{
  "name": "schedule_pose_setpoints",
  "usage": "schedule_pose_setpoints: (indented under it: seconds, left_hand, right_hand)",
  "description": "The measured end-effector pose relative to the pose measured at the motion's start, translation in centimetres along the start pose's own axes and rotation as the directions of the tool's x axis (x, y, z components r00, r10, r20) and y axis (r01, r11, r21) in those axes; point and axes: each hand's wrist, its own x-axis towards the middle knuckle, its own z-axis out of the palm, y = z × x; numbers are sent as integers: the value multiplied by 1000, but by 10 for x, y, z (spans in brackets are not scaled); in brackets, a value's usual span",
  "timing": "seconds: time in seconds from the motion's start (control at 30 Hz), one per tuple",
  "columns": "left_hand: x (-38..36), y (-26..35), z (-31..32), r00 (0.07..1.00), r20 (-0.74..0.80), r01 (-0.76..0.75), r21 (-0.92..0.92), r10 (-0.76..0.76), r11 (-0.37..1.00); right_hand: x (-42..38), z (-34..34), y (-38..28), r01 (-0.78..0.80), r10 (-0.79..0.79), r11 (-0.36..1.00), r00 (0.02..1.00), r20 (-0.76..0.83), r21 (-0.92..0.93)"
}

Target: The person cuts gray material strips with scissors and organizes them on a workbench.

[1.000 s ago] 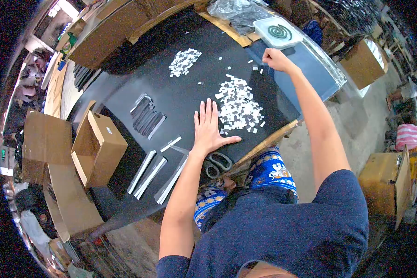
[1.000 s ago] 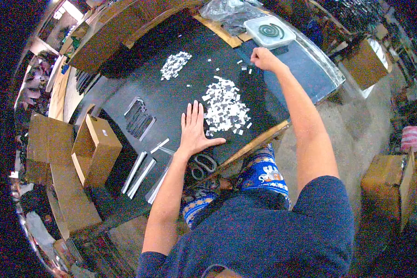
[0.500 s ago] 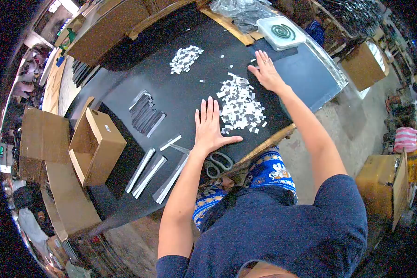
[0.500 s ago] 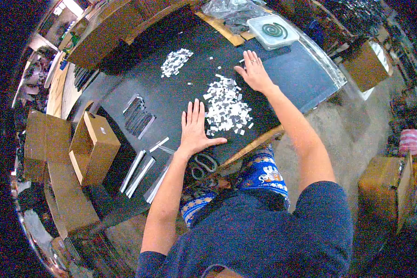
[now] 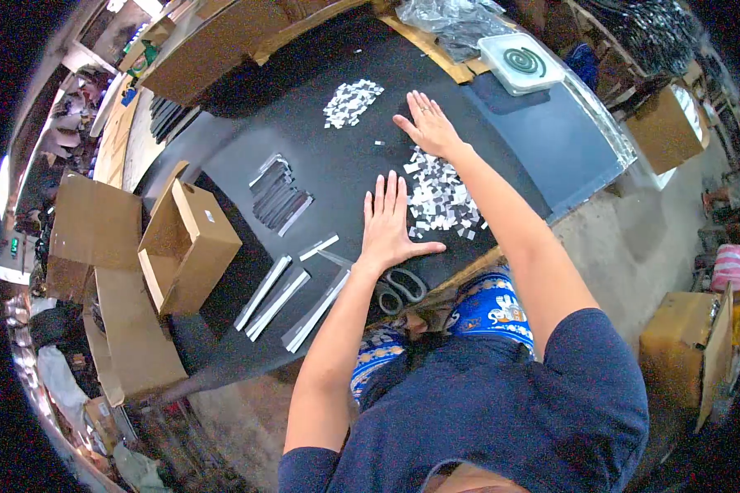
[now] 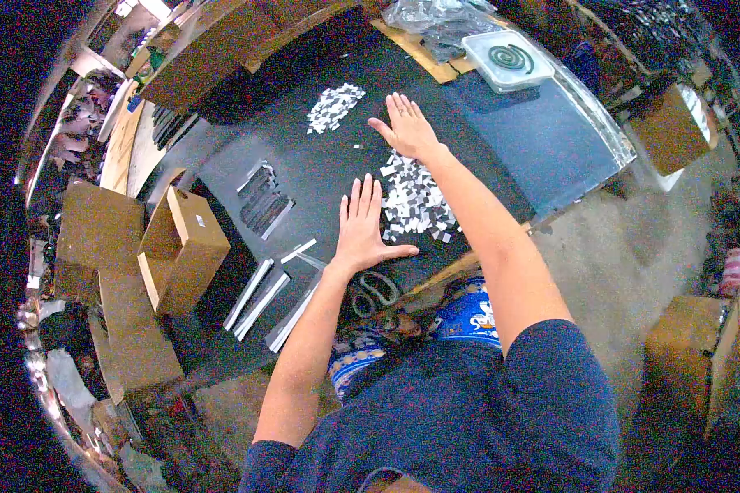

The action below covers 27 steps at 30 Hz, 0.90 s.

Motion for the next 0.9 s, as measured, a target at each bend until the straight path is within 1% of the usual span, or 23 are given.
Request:
schedule_pose_setpoints:
  seconds: [0.03, 0.07, 0.1, 0.13, 0.2, 0.23, 0.27, 0.33, 0.37, 0.4, 0.47, 0.53, 0.6, 0.63, 0.67, 0.73, 0.77, 0.8, 0.83, 0.87, 0.9]
  left_hand:
    - [0, 1, -1, 1000, 6, 2, -12, -2, 1000]
    - [0, 2, -2, 1000, 11, 4, -25, -4, 1000]
    - [0, 2, -2, 1000, 11, 6, -20, -5, 1000]
    - [0, 1, -1, 1000, 9, 10, -19, -10, 1000]
    - [0, 0, 1, 1000, -4, -7, -18, 7, 1000]
    - [-1, 0, 1, 1000, -8, -7, -16, 7, 1000]
    - [-1, -1, 2, 1000, -9, 2, -16, -2, 1000]
    - [-1, -2, 5, 999, -46, -22, -5, 22, 1000]
    - [-1, -3, 6, 999, -43, -22, -11, 21, 1000]
    - [-2, -3, 6, 999, -41, -21, -5, 21, 1000]
    - [-1, -4, 7, 999, -34, -15, -1, 15, 1000]
    - [-1, -4, 6, 999, -35, -19, -5, 19, 1000]
    - [-1, -3, 6, 1000, -26, -15, -17, 14, 1000]
    - [-1, -3, 6, 1000, -25, -16, -19, 15, 1000]
    - [-1, -3, 6, 999, -28, -17, -14, 17, 1000]
    - [-1, -4, 6, 999, -26, -22, -16, 22, 1000]
    - [0, -4, 7, 999, -39, -24, -8, 24, 1000]
    - [-1, -5, 9, 999, -47, -27, -2, 27, 1000]
    - [-2, -4, 7, 998, -46, -35, -9, 34, 999]
    - [-2, -5, 9, 996, -68, -56, 1, 56, 998]
    - [-2, -6, 12, 998, -51, -42, 34, 43, 999]
  right_hand:
    - [-1, -4, -1, 4, -4, 1000, 1000, 0, 5]
    - [-3, -12, 0, 113, -120, 991, 988, 95, 73]
    - [-5, -19, 2, 213, -238, 966, 954, 182, 149]
    - [-9, -25, 1, 217, -243, 964, 953, 184, 151]
    - [-19, -34, -3, 199, -288, 939, 900, 327, 280]
    - [-21, -47, -12, 80, -231, 929, 888, 397, 362]
    - [-21, -45, -11, 84, -238, 927, 885, 401, 366]
    - [-22, -41, -12, 213, -312, 921, 903, 294, 325]
    - [-22, -37, -14, 270, -346, 922, 895, 280, 277]
    - [-22, -33, -18, 271, -348, 920, 896, 275, 282]
    - [-22, -26, -31, 359, -393, 919, 853, 342, 160]
    - [-25, -18, -40, 369, -393, 920, 860, 326, 135]
    - [-31, -15, -41, 381, -368, 924, 873, 319, 24]
    - [-33, -23, -43, 356, -328, 935, 871, 365, -10]
    - [-35, -36, -45, 355, -326, 935, 872, 367, -13]
    - [-45, -61, -41, 300, -291, 952, 825, 483, 61]
    - [-50, -67, -33, 325, -316, 944, 835, 450, 61]
    - [-57, -74, -24, 311, -302, 949, 836, 457, 58]
    - [-64, -81, -14, 234, -269, 961, 915, 301, 148]
    - [-73, -86, 0, 166, -205, 956, 968, 144, 244]
    - [-79, -92, 17, 127, -153, 962, 984, 95, 242]
